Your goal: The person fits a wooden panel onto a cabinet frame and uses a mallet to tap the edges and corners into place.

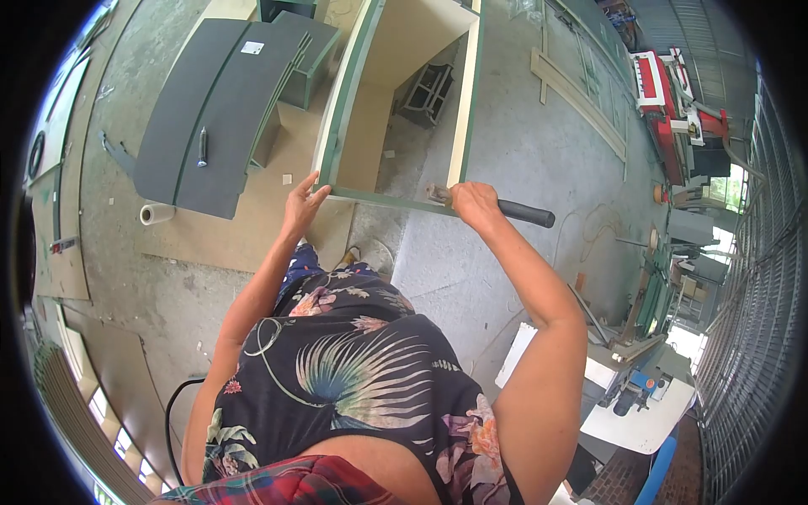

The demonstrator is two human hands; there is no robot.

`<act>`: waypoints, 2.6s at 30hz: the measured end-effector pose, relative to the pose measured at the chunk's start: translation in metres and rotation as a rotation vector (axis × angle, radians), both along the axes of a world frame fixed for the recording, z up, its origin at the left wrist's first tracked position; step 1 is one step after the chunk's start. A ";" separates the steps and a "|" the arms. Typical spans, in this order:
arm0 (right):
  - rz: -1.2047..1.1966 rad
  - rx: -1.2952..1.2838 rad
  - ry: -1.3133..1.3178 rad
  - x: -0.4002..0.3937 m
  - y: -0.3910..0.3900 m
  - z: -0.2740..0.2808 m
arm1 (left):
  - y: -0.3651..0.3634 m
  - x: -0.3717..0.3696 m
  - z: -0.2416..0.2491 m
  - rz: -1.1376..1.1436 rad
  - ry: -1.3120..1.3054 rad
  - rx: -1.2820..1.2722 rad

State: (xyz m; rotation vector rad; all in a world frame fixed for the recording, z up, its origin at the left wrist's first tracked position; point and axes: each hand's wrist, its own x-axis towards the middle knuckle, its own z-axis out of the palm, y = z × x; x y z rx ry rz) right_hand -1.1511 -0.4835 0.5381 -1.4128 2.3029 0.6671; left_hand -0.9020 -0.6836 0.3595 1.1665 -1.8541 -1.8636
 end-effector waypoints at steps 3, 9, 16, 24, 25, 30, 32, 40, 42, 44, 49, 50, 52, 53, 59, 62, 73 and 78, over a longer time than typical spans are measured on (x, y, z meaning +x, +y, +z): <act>-0.038 -0.044 -0.012 0.002 -0.002 0.004 | 0.000 -0.001 0.003 -0.003 -0.022 -0.005; -0.186 -0.004 -0.010 0.010 -0.016 0.021 | -0.004 0.001 0.001 -0.047 -0.036 -0.015; -0.634 -0.523 -0.406 0.004 0.024 -0.015 | -0.008 -0.001 -0.011 -0.080 0.000 -0.040; -1.215 -0.970 -1.097 0.012 0.004 -0.036 | -0.032 -0.004 -0.017 -0.237 0.088 0.283; -1.197 -1.002 -1.154 0.004 -0.003 -0.029 | -0.035 -0.002 -0.009 -0.256 0.076 0.278; -0.885 -1.375 -1.242 -0.016 -0.052 0.017 | -0.045 -0.005 0.021 -0.342 0.123 0.372; -0.874 -1.433 -1.325 -0.008 -0.064 0.010 | -0.045 -0.006 0.010 -0.375 0.175 0.455; -1.222 -1.155 -1.166 0.002 -0.106 -0.060 | -0.052 -0.004 -0.022 -0.486 0.018 0.190; -1.131 -1.167 -1.069 -0.014 -0.131 -0.055 | -0.059 -0.007 -0.001 -0.537 -0.107 -0.020; -1.008 -1.199 -0.961 -0.034 -0.161 -0.044 | -0.063 -0.011 0.000 -0.529 -0.080 0.076; -0.760 -1.415 -0.669 -0.078 -0.245 -0.009 | -0.078 -0.029 0.020 -0.621 -0.101 0.062; -0.717 -1.445 -0.607 -0.087 -0.259 -0.007 | -0.079 -0.030 0.021 -0.632 -0.090 0.056; -0.775 -1.411 -0.607 -0.110 -0.282 -0.011 | -0.082 -0.030 0.019 -0.652 -0.079 0.128; -0.801 -1.396 -0.607 -0.121 -0.292 -0.013 | -0.085 -0.030 0.023 -0.667 -0.093 0.172; -0.990 -1.205 -0.531 -0.173 -0.332 -0.048 | -0.088 -0.029 0.018 -0.703 -0.048 0.172; -1.018 -1.199 -0.516 -0.192 -0.345 -0.058 | -0.088 -0.029 0.018 -0.730 -0.081 0.089; -1.085 -1.171 -0.501 -0.223 -0.358 -0.074 | -0.091 -0.031 0.017 -0.795 -0.099 0.076; -1.070 -1.173 -0.480 -0.215 -0.365 -0.070 | -0.095 -0.033 0.023 -0.812 -0.124 0.087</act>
